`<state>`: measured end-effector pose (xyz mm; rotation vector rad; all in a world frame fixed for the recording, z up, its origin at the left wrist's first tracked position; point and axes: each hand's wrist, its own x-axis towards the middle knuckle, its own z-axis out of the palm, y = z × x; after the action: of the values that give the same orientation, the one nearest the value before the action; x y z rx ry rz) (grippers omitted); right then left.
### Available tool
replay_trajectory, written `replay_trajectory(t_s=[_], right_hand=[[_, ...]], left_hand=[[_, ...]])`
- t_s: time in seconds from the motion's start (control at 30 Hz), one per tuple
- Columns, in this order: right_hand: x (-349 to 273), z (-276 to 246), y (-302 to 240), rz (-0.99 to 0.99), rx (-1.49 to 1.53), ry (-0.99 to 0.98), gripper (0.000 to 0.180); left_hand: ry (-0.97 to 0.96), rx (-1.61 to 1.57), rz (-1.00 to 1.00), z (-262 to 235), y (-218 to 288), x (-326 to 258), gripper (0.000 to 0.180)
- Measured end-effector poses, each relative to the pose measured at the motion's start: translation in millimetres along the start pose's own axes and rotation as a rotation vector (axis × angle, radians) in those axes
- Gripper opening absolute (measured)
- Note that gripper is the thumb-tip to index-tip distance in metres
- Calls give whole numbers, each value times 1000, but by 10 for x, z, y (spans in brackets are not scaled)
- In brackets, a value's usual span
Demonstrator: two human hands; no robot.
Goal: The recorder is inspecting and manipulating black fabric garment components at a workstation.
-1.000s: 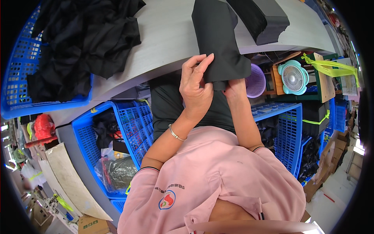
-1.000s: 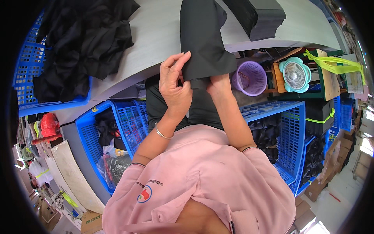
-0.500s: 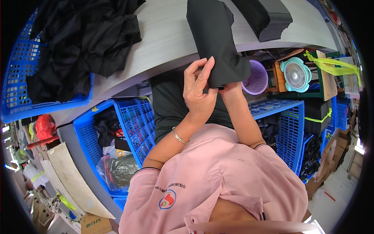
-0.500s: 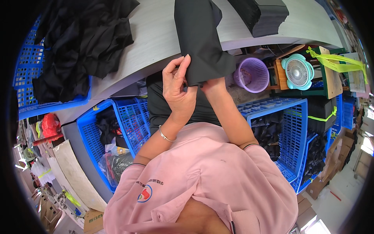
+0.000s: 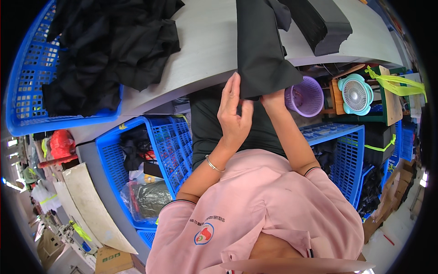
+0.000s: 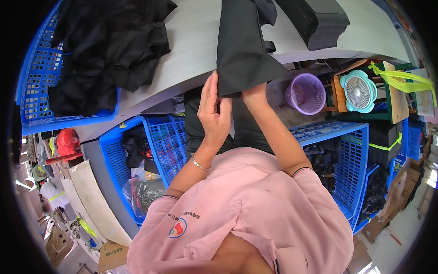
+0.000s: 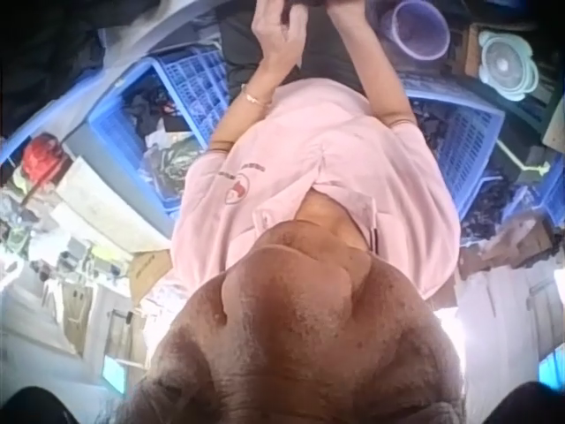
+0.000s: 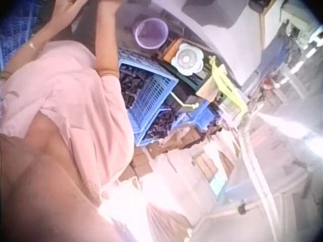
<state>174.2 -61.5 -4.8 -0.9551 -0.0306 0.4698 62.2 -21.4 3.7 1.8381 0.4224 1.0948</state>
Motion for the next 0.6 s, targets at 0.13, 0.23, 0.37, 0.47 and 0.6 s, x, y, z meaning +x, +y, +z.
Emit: replay_trajectory(t_s=[0.13, 0.23, 0.37, 0.47, 0.6], right_hand=[[98, 0, -222, 9, -329, -405, 44], [142, -47, -307, 145, -524, -661, 41], [118, -58, -24, -493, -1798, -553, 38], [64, -55, 185, -866, -1893, -338, 37], [-13, -54, 157, -846, -1873, -342, 38]], left_hand=[[93, -124, -378, -60, -246, -42, 44], [190, -352, -581, -81, -432, -69, 32], [158, -765, -848, 115, -525, -148, 21], [75, -806, -877, 212, -497, -172, 25], [-40, -902, -893, 222, -437, -106, 25]])
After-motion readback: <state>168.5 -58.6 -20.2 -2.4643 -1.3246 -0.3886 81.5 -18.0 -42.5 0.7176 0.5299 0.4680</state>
